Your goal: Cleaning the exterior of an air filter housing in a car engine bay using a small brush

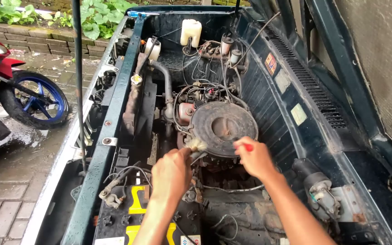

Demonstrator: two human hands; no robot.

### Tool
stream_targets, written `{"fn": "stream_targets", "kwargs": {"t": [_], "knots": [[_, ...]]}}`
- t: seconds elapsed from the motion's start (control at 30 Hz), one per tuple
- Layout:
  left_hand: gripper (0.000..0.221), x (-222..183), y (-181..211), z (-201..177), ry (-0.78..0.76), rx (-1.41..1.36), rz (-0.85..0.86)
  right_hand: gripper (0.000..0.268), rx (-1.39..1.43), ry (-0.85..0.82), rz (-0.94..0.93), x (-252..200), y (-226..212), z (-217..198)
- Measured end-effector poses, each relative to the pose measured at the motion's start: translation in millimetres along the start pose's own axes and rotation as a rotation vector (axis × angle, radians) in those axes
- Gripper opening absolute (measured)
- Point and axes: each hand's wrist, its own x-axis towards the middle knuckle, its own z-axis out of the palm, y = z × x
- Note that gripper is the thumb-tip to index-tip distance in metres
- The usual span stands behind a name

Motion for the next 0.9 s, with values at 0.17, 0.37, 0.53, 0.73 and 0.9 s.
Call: {"fn": "stream_targets", "kwargs": {"t": [0.17,0.37,0.53,0.73,0.9], "knots": [[0.019,-5,1,-7,0.022,-0.062,0.015,0.028,0.004,-0.182,-0.016,-4,-55,14],[0.017,-3,0,7,0.044,-0.012,0.04,0.038,0.118,-0.265,0.018,43,-52,14],[0.019,1,-4,19,0.043,0.038,0.094,0.032,0.109,-0.18,0.04,82,-58,36],[0.016,1,-7,13,0.014,0.015,0.051,0.039,-0.091,-0.155,0.075,105,-70,30],[0.017,-3,1,-3,-0.042,-0.056,0.019,0.038,-0.178,-0.118,0.152,94,-89,27]]}}
